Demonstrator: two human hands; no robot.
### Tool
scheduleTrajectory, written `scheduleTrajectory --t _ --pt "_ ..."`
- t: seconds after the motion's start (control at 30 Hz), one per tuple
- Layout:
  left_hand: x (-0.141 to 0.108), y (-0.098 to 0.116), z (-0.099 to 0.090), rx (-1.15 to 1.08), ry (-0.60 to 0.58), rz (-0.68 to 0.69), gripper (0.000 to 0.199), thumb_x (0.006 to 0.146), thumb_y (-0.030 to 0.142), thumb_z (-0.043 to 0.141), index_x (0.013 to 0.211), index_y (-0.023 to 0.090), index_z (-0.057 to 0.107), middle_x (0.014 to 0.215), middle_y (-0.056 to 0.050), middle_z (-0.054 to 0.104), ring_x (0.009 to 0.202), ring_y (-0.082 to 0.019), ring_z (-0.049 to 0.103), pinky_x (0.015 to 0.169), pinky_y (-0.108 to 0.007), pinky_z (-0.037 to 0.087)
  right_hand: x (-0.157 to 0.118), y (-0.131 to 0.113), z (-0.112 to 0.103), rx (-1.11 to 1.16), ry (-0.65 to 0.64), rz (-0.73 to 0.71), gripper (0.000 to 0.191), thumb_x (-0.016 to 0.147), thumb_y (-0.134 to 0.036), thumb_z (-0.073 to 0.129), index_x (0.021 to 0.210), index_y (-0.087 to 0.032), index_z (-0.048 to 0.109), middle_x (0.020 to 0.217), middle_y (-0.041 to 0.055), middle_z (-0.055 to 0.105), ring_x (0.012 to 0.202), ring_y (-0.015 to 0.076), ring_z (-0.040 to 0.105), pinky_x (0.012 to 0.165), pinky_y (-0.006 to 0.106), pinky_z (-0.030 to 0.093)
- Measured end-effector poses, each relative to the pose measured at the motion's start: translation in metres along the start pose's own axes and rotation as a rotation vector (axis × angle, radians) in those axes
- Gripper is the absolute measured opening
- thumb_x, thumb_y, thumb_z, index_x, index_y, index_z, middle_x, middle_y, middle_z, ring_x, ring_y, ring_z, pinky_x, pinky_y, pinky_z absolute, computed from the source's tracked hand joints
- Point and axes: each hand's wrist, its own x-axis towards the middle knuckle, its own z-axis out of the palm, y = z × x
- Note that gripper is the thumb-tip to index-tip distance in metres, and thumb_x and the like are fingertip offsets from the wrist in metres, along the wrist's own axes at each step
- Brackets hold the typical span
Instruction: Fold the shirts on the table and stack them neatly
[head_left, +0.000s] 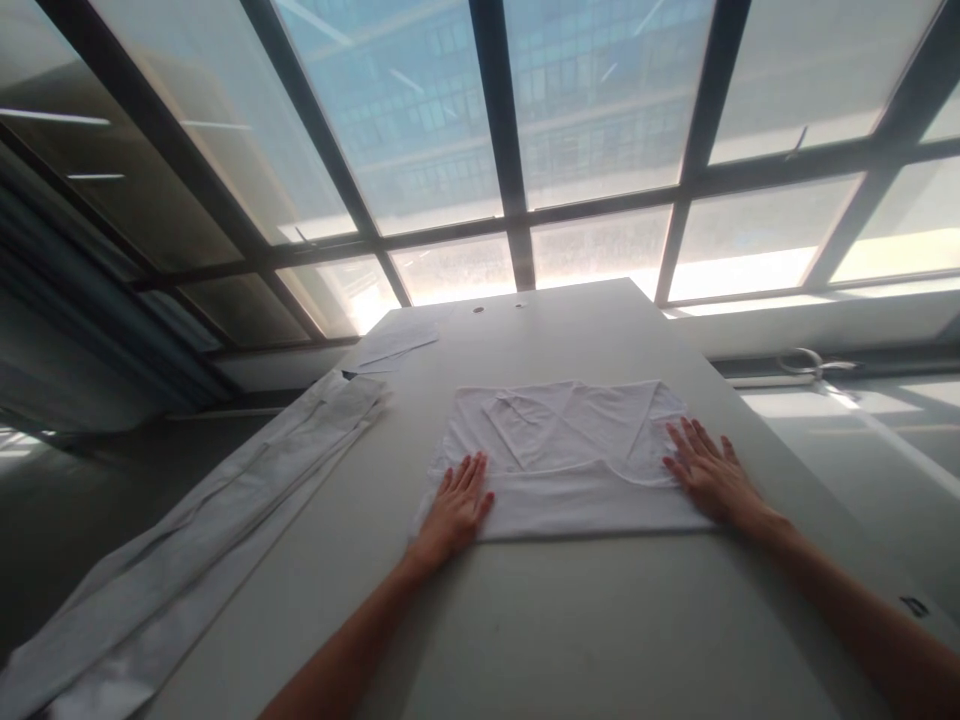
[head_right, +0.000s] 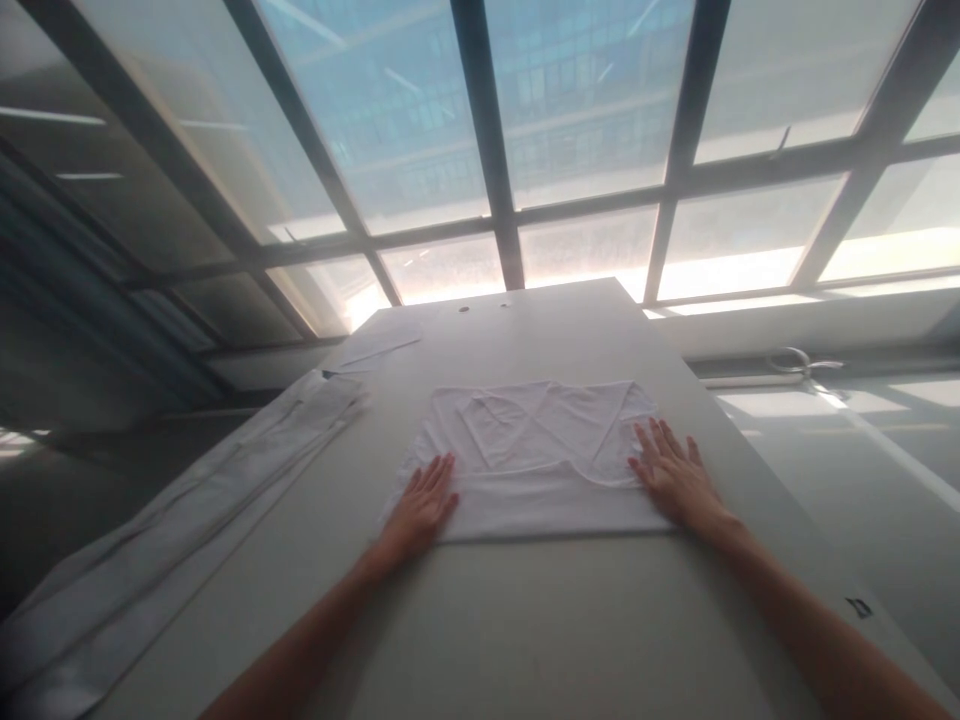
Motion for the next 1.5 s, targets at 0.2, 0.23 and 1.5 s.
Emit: scheduleTrajectory --t 0.2,0.23,1.5 --pt "-0.033 -0.053 -0.002 0.089 -0.021 -0.211 0.062 0.106 0.044 0.024 0.161 0.014 0.028 0.166 -0.012 0.023 0.154 -0.030 0.019 0.121 -0.057 0.021 0.002 0.002 0.000 0.012 -0.057 -0.032 0.068 0.103 -0.056 0.020 0.160 -0.020 0.030 0.165 0.0121 0.028 0.154 0.0296 0.018 0.121 0.062 0.013" --pt "-0.035 -0.057 -0.001 0.089 -0.019 -0.221 0.062 0.106 0.044 0.024 0.160 0.014 0.029 0.166 -0.013 0.024 0.154 -0.030 0.020 0.121 -0.057 0.021 0.002 0.002 0.000 0.014 -0.070 -0.040 0.068 0.103 -0.056 0.020 0.159 -0.021 0.032 0.164 0.0117 0.030 0.153 0.0296 0.020 0.121 0.062 0.013" --pt "0.245 -0.149 -0.047 -0.193 0.026 -0.203 0.018 0.076 0.038 0.071 0.082 0.021 0.074 0.099 -0.006 0.073 0.099 -0.024 0.067 0.088 -0.033 0.050 0.215 0.046 -0.001 0.451 -0.258 -0.057 0.020 0.075 -0.027 0.065 0.085 -0.014 0.077 0.079 0.0072 0.076 0.077 0.0221 0.070 0.071 0.028 0.053"
